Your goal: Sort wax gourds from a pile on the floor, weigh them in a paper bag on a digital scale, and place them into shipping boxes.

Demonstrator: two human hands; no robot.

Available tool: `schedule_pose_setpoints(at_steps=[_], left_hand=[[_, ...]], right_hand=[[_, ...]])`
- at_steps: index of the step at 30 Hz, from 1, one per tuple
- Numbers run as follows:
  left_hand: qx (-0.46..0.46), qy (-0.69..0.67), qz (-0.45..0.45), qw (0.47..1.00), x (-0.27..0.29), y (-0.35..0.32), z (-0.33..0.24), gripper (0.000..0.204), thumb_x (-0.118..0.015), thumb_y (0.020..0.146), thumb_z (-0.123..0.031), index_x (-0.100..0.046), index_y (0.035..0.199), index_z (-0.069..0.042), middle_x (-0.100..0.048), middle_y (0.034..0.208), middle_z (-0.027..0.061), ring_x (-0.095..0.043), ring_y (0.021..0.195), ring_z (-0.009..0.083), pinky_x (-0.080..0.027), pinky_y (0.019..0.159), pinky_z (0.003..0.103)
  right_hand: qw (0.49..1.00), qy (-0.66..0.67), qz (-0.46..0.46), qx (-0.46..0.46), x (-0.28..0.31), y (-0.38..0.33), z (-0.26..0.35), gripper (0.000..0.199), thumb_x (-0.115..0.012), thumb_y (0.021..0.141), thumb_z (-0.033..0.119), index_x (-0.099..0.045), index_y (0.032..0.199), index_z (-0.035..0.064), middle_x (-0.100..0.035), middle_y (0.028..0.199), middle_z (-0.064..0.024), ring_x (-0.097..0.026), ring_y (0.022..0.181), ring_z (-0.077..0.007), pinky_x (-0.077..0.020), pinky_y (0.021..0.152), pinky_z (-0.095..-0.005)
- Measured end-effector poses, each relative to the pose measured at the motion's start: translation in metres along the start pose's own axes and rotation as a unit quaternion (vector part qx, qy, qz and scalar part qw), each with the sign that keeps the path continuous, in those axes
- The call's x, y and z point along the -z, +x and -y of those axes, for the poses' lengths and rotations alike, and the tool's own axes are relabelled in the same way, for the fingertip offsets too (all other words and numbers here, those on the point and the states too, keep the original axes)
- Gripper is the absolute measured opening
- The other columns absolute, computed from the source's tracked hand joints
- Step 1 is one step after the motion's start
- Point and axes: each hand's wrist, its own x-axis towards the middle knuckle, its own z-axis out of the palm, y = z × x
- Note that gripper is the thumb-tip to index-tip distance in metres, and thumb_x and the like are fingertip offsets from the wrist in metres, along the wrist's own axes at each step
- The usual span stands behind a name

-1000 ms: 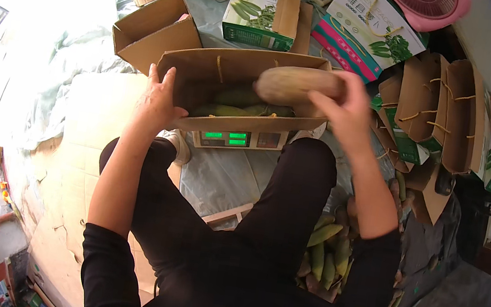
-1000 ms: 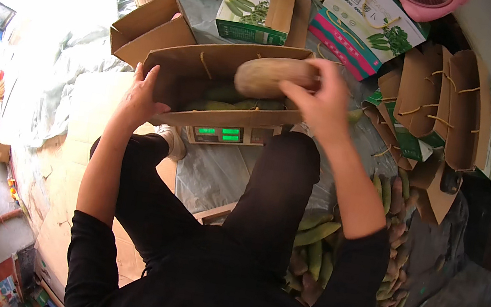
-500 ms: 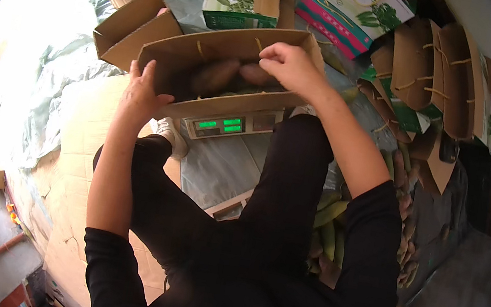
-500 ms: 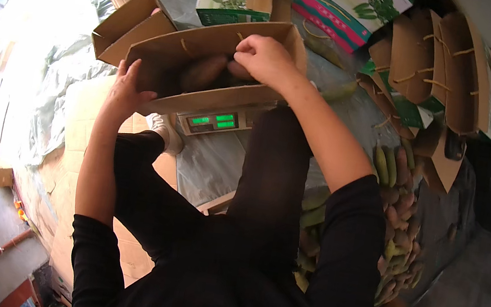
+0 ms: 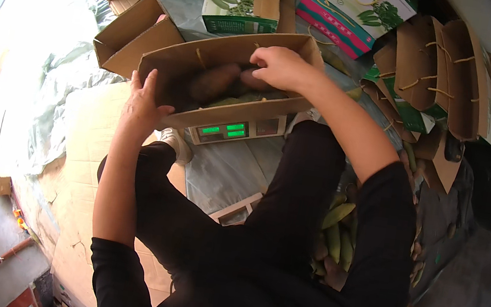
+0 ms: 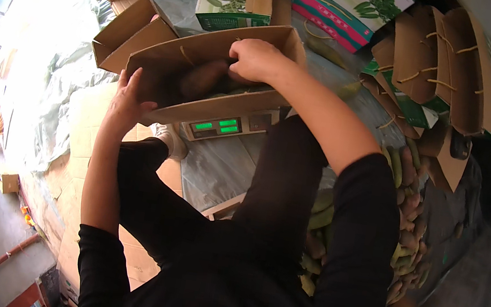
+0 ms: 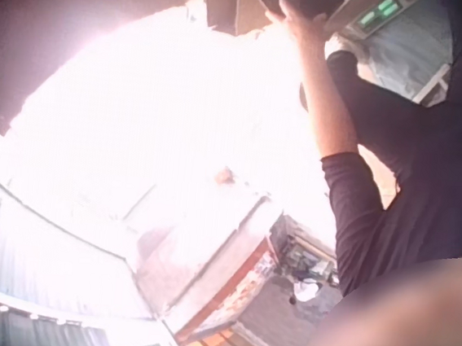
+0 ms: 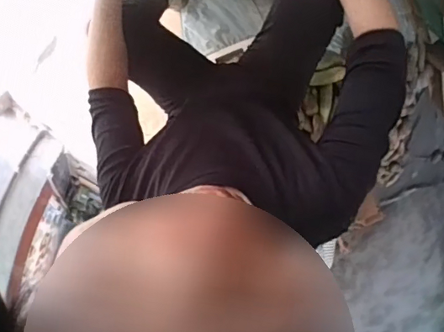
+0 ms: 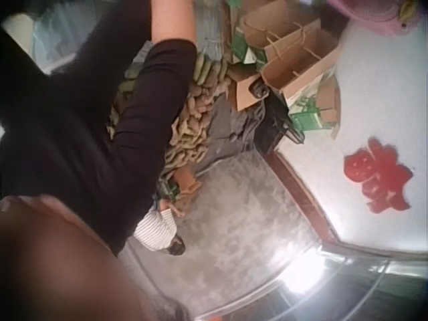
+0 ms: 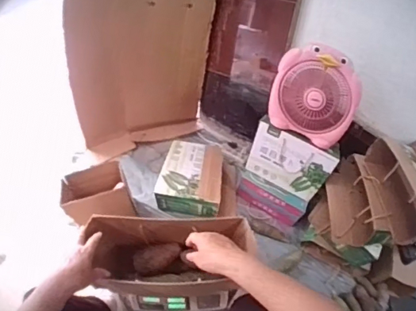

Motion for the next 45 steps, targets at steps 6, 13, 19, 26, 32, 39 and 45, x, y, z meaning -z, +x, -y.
schedule_pose_setpoints(at_steps=[6,13,19,26,32,39,45], left_hand=[[0.032,-0.023,0.040,0.998,0.014,-0.002,-0.022,0.082,-0.076,0.067,-0.012,-0.032,0.137,-0.011,-0.019,0.144,0.0282,-0.040,0.122,0.0431,-0.039,0.098,0.043],[-0.014,-0.020,0.009,1.000,0.014,-0.003,-0.015,0.080,-0.075,0.068,-0.010,-0.033,0.136,-0.009,-0.019,0.143,0.0280,-0.043,0.118,0.0439,-0.042,0.095,0.043],[0.009,-0.015,0.034,0.999,0.018,-0.001,-0.022,0.080,-0.075,0.068,-0.009,-0.033,0.136,-0.009,-0.022,0.142,0.0279,-0.046,0.115,0.0444,-0.043,0.093,0.044],[-0.025,0.001,0.009,1.000,0.007,0.001,-0.014,0.078,-0.072,0.071,-0.012,-0.031,0.138,-0.010,-0.022,0.140,0.0323,-0.046,0.115,0.0446,-0.042,0.093,0.043],[-0.046,0.031,-0.030,0.998,0.002,0.005,-0.001,0.077,-0.073,0.070,-0.016,-0.034,0.136,-0.012,-0.029,0.138,0.0297,-0.044,0.118,0.0438,-0.043,0.092,0.045],[-0.080,0.029,-0.021,0.996,0.000,0.015,0.008,0.074,-0.069,0.075,-0.023,-0.032,0.138,-0.013,-0.033,0.138,0.0248,-0.042,0.121,0.0409,-0.040,0.096,0.043],[-0.115,0.051,-0.060,0.990,-0.003,0.019,0.017,0.072,-0.067,0.078,-0.025,-0.032,0.139,-0.012,-0.035,0.138,0.0218,-0.044,0.119,0.0386,-0.040,0.096,0.043]], right_hand=[[0.969,-0.191,0.148,-0.056,-0.064,0.082,-0.008,0.034,-0.064,0.074,0.014,-0.061,0.105,0.0013,-0.062,0.104,-0.0205,-0.058,0.102,-0.0331,-0.0488,0.082,-0.0391],[0.906,-0.152,0.365,-0.150,-0.082,0.110,-0.005,0.024,-0.055,0.079,0.008,-0.062,0.097,-0.0069,-0.066,0.093,-0.0178,-0.067,0.075,-0.0266,-0.0524,0.066,-0.0386],[0.923,-0.068,0.351,-0.140,-0.090,0.115,0.001,0.030,-0.058,0.081,0.012,-0.058,0.105,-0.0062,-0.068,0.086,-0.0151,-0.067,0.074,-0.0237,-0.0532,0.062,-0.0362],[0.936,-0.177,0.305,-0.007,-0.101,0.114,0.011,0.029,-0.062,0.076,0.014,-0.062,0.100,-0.0027,-0.066,0.090,-0.0174,-0.066,0.077,-0.0285,-0.0529,0.069,-0.0388],[0.997,0.022,0.050,0.055,-0.028,0.055,-0.008,0.025,-0.064,0.074,0.012,-0.065,0.098,0.0062,-0.067,0.084,-0.0118,-0.065,0.076,-0.0230,-0.0501,0.068,-0.0347],[0.976,0.124,-0.176,0.043,0.040,-0.074,-0.051,0.016,-0.062,0.079,0.015,-0.064,0.092,0.0050,-0.060,0.071,0.0002,-0.054,0.063,-0.0077,-0.0433,0.058,-0.0249],[0.915,0.230,-0.289,-0.162,-0.017,-0.188,-0.125,0.016,-0.061,0.081,0.012,-0.062,0.095,0.0046,-0.055,0.069,0.0039,-0.047,0.062,-0.0042,-0.0383,0.056,-0.0217]])
